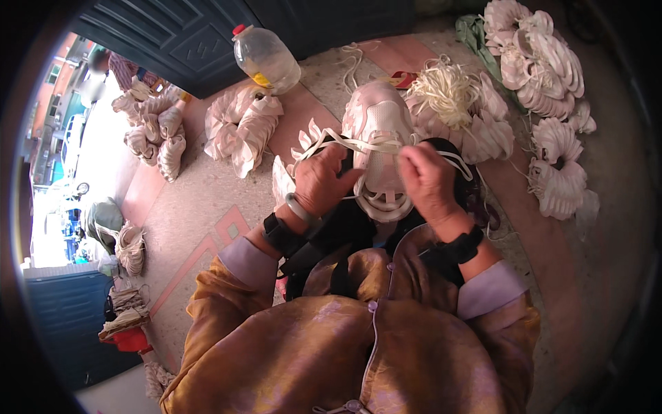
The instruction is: Lacing a shoe in a shoe manufacturing environment.
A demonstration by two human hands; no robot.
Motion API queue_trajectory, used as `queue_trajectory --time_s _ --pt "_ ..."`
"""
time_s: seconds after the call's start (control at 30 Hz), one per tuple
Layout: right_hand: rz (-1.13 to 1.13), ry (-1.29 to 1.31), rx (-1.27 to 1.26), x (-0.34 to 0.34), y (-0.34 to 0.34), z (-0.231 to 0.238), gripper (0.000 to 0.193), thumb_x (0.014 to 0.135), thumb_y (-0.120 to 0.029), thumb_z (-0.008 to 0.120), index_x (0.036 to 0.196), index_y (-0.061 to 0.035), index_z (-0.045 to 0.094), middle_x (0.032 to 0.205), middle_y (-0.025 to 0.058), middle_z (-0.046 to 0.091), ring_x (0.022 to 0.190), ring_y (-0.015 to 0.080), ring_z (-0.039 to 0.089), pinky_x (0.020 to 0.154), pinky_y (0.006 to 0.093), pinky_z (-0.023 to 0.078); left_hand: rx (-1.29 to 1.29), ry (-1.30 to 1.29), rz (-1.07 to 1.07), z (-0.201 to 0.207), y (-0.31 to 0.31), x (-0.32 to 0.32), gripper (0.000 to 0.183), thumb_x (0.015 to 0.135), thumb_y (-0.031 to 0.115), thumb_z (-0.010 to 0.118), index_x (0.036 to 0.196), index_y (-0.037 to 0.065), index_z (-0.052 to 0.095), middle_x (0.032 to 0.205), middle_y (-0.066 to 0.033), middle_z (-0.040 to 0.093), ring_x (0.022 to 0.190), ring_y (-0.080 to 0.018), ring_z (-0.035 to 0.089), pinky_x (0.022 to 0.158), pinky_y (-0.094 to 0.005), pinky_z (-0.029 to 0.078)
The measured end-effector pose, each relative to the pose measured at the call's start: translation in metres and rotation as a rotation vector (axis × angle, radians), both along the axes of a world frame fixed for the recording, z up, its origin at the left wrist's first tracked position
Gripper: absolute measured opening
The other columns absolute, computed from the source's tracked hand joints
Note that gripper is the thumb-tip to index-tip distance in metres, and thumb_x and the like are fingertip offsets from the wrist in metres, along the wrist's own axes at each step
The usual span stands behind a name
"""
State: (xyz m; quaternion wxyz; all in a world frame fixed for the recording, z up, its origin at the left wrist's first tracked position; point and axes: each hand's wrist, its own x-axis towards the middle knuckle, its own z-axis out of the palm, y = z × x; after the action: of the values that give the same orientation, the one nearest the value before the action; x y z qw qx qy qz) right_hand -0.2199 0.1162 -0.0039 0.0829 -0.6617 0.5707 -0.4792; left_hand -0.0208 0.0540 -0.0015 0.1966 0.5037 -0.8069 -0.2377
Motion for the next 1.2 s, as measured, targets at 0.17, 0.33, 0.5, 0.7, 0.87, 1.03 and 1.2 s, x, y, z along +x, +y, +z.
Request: queue_trajectory --time_s 0.17,0.33,0.5,0.7,0.87,1.03,1.2 --pt "-0.015 0.424 0.006 0.032 -0.019 -0.004 0.006 0.072 -0.010 0.060 0.078 -0.0079 0.059 0.074 0.0086 0.057 0.066 0.0288 0.058 0.060 0.0396 0.043 -0.328 0.163 -0.259 -0.025 0.003 -0.013 0.050 0.068 0.024 0.068 0.108 0.000 0.050 0.087 -0.0161 0.059 0.078 -0.0329 0.060 0.068 -0.0404 0.048" --pt "-0.025 0.458 0.095 0.035 -0.029 -0.023 0.007 0.073 -0.013 0.060 0.073 -0.0082 0.054 0.074 0.0078 0.057 0.069 0.0269 0.059 0.063 0.0406 0.040 -0.100 0.172 -0.149 -0.026 0.006 -0.020 0.040 0.068 0.015 0.062 0.105 0.002 0.055 0.084 -0.0153 0.059 0.075 -0.0321 0.060 0.067 -0.0382 0.049" --pt "-0.038 0.495 0.056 0.040 -0.032 -0.023 0.005 0.073 -0.012 0.059 0.075 -0.0090 0.055 0.074 0.0073 0.056 0.070 0.0256 0.059 0.064 0.0395 0.040 0.078 0.422 -0.090 -0.032 0.001 -0.015 0.038 0.065 0.009 0.059 0.102 0.001 0.060 0.083 -0.0138 0.059 0.071 -0.0260 0.060 0.066 -0.0324 0.049" --pt "0.054 0.609 -0.009 0.034 -0.032 -0.017 0.003 0.070 -0.010 0.057 0.069 -0.0097 0.054 0.071 0.0057 0.054 0.068 0.0223 0.058 0.064 0.0373 0.038 0.070 0.476 -0.123 -0.031 -0.001 -0.017 0.035 0.064 0.009 0.058 0.098 0.002 0.062 0.082 -0.0160 0.060 0.074 -0.0314 0.061 0.068 -0.0362 0.049" --pt "0.054 0.568 -0.078 0.008 0.005 0.001 0.007 0.068 -0.008 0.057 0.065 -0.0110 0.051 0.064 0.0033 0.046 0.058 0.0219 0.049 0.060 0.0367 0.033 0.016 0.421 -0.117 -0.031 0.001 -0.013 0.036 0.064 0.011 0.058 0.098 0.001 0.062 0.081 -0.0158 0.060 0.073 -0.0304 0.061 0.067 -0.0362 0.049" --pt "-0.192 0.052 0.316 -0.112 0.120 -0.033 0.006 0.079 -0.005 0.061 0.080 0.0005 0.059 0.068 0.0085 0.051 0.060 0.0204 0.051 0.055 0.0319 0.040 0.039 0.326 -0.097 -0.034 0.002 -0.009 0.037 0.066 0.011 0.061 0.101 0.000 0.061 0.081 -0.0130 0.060 0.070 -0.0237 0.061 0.066 -0.0308 0.049" --pt "-0.580 0.016 0.414 -0.222 0.227 -0.084 0.014 0.084 -0.011 0.058 0.085 0.0037 0.058 0.067 0.0056 0.051 0.064 0.0156 0.052 0.059 0.0301 0.042 0.011 0.330 -0.167 -0.027 0.001 -0.021 0.034 0.066 0.011 0.063 0.098 0.001 0.063 0.079 -0.0116 0.059 0.067 -0.0223 0.060 0.063 -0.0297 0.048"
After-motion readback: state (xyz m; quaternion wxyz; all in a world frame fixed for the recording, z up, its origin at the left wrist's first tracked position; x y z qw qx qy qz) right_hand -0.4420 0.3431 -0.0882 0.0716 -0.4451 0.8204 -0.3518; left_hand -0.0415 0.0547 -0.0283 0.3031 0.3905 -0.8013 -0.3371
